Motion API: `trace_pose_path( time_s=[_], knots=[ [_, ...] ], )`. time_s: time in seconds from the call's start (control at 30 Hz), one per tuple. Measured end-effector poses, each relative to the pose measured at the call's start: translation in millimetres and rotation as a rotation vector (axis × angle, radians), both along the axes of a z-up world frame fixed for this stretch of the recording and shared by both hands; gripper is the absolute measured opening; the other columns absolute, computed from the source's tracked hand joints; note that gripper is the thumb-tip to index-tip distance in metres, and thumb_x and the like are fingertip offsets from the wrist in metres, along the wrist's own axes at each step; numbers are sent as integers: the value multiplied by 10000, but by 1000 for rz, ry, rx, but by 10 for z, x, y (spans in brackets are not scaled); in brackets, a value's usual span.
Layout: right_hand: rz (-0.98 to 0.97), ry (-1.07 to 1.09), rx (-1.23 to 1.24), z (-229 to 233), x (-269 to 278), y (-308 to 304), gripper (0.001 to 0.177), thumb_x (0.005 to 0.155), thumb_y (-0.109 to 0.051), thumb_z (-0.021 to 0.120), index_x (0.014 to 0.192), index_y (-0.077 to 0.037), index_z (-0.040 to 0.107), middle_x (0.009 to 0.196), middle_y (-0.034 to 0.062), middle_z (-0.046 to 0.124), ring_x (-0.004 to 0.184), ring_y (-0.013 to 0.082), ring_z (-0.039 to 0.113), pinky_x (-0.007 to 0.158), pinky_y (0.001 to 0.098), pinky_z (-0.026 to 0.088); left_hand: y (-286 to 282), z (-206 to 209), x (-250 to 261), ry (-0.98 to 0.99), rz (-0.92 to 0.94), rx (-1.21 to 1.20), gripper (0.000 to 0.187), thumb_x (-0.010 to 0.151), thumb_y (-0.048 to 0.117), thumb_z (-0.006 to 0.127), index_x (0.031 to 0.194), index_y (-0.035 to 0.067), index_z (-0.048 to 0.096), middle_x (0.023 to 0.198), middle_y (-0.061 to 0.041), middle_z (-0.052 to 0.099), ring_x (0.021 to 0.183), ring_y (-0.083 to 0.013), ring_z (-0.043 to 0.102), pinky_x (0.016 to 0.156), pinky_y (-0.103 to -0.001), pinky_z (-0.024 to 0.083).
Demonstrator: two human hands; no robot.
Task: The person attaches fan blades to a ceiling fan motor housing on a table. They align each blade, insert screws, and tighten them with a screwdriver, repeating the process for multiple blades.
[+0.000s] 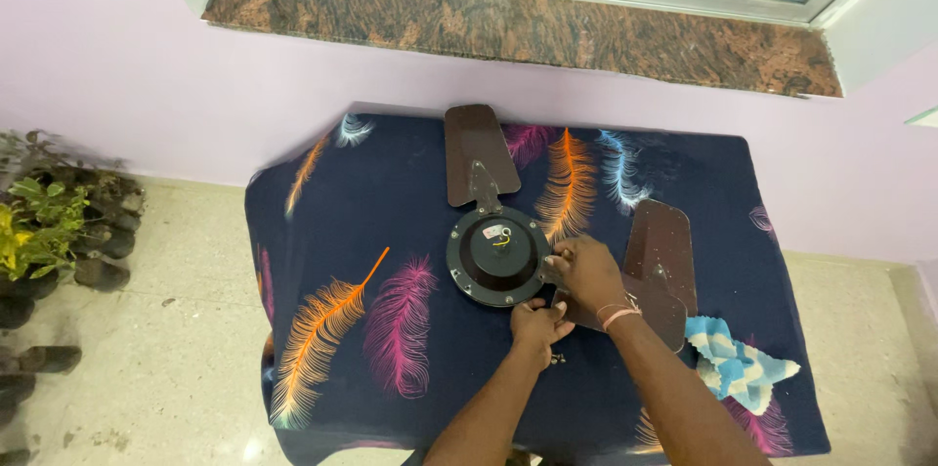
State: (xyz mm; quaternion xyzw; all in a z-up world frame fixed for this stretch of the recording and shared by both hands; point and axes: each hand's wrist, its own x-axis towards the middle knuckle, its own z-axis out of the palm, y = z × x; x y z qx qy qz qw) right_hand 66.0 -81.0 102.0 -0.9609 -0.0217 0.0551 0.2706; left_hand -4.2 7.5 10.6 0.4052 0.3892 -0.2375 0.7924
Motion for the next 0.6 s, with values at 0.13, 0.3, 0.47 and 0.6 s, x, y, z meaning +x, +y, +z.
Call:
trace_pose_path(
  time_s=[0.13,0.3,0.47,0.6],
  knots=[
    [-22,96,-108,-20,7,112,272,854,-361,751,929,-102,792,947,119,743,841,308,733,765,426,575,-27,-81,6,-10,43,-24,425,899,-27,705,1252,-36,469,1171,-210,626,947,-253,725,830,-360,675],
    [-52,135,-234,-199,97,165,277,866,-398,744,911,-128,786,885,116,765,830,329,741,742,442,580,-69,-175,-6,-19,89,-65,413,888,-40,711,1235,-42,488,1150,-206,644,926,-255,733,812,-361,675],
    [-23,63,-236,-455,150,109,166,891,-291,712,914,-147,792,912,129,758,849,355,735,760,456,580,-72,-192,-5,0,64,-33,433,890,-27,711,1260,-39,486,1138,-199,655,909,-243,729,809,-358,673],
    [23,19,-203,-487,157,93,128,875,-195,684,934,-159,791,953,121,761,866,354,734,778,454,584,-65,-130,13,12,58,-25,476,895,-28,709,1309,-56,474,1146,-204,655,912,-242,726,812,-355,670]
  ],
)
